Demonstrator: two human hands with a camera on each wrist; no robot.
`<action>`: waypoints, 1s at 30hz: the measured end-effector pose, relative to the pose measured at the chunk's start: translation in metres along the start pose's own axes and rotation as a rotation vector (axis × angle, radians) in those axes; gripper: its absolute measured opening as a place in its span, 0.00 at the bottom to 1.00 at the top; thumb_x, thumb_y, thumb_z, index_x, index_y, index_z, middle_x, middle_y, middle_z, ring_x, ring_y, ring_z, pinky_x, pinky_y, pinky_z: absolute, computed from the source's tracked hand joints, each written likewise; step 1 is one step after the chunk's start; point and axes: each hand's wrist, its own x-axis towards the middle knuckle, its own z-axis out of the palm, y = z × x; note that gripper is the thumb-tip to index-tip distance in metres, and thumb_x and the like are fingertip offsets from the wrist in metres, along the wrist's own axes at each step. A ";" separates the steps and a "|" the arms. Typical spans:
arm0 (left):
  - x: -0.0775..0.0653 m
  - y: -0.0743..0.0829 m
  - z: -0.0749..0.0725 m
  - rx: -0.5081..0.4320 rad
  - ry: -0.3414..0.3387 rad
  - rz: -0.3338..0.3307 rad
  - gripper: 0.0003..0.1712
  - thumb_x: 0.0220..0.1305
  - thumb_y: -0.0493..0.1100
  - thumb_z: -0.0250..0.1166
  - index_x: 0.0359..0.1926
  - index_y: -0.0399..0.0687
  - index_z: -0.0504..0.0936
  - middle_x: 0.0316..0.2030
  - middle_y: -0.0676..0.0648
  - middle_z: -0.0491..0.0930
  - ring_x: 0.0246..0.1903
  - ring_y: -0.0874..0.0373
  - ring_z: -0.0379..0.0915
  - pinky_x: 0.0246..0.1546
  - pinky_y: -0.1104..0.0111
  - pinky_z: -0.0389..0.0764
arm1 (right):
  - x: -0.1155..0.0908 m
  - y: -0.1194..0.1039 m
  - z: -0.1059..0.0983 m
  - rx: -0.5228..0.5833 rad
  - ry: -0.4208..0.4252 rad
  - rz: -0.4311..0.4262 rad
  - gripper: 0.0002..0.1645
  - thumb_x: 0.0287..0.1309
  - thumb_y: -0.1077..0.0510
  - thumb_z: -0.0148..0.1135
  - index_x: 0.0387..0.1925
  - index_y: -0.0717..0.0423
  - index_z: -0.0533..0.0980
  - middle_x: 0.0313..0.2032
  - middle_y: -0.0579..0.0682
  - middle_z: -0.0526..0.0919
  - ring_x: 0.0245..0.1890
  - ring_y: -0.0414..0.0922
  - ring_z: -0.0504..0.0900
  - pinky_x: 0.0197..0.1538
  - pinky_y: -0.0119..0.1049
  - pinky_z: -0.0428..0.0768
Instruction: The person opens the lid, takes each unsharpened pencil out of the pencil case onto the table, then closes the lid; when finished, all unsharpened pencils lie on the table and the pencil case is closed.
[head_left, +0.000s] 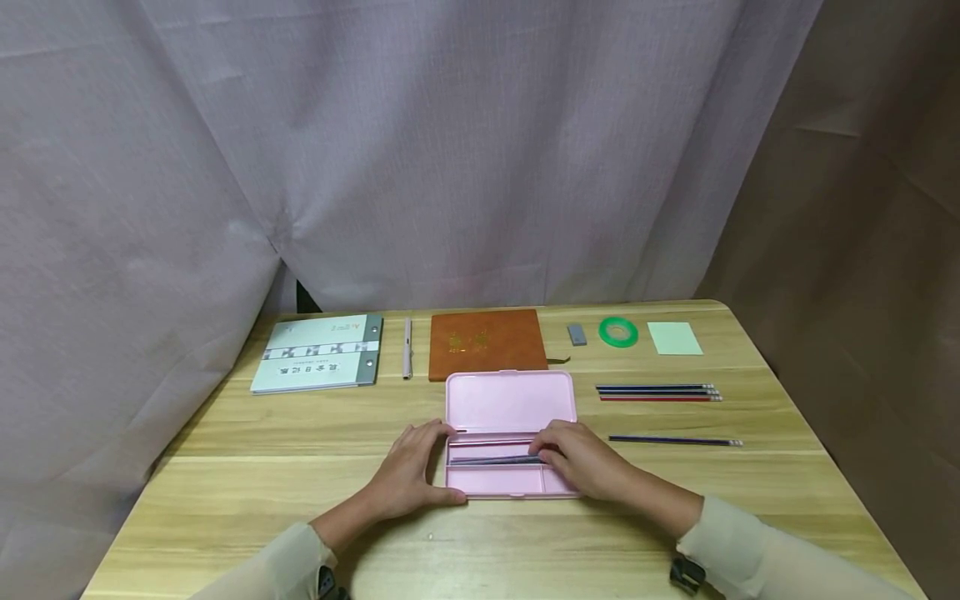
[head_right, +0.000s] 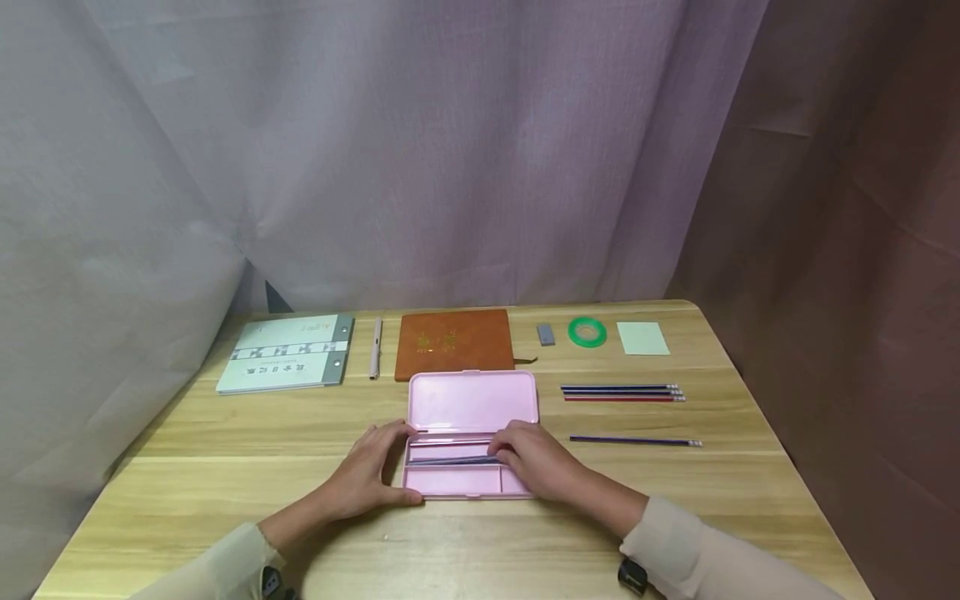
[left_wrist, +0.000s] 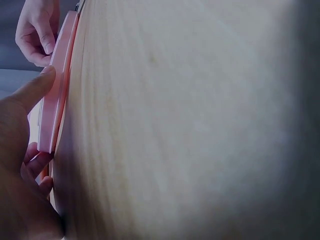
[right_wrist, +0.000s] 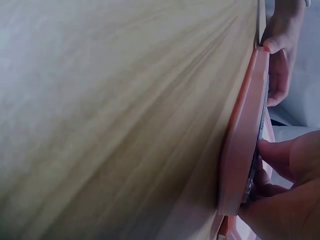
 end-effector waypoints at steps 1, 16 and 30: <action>0.000 0.000 0.000 0.002 -0.002 -0.003 0.53 0.41 0.66 0.82 0.65 0.51 0.71 0.68 0.46 0.71 0.72 0.46 0.62 0.75 0.38 0.52 | 0.000 0.000 -0.001 0.000 0.004 0.008 0.08 0.68 0.66 0.64 0.38 0.50 0.84 0.34 0.37 0.82 0.39 0.36 0.80 0.47 0.40 0.81; 0.001 0.000 0.000 -0.010 -0.009 -0.013 0.53 0.41 0.66 0.82 0.65 0.52 0.72 0.69 0.47 0.71 0.72 0.46 0.61 0.76 0.39 0.50 | -0.018 0.018 -0.054 0.075 0.048 0.162 0.07 0.69 0.63 0.63 0.42 0.48 0.84 0.40 0.42 0.86 0.39 0.38 0.78 0.44 0.34 0.80; -0.001 0.001 -0.001 -0.023 -0.001 -0.005 0.53 0.41 0.67 0.82 0.64 0.49 0.72 0.68 0.45 0.72 0.71 0.43 0.63 0.75 0.36 0.51 | -0.075 0.087 -0.113 -0.006 0.216 0.254 0.09 0.66 0.64 0.67 0.43 0.48 0.85 0.44 0.49 0.88 0.39 0.38 0.82 0.39 0.28 0.80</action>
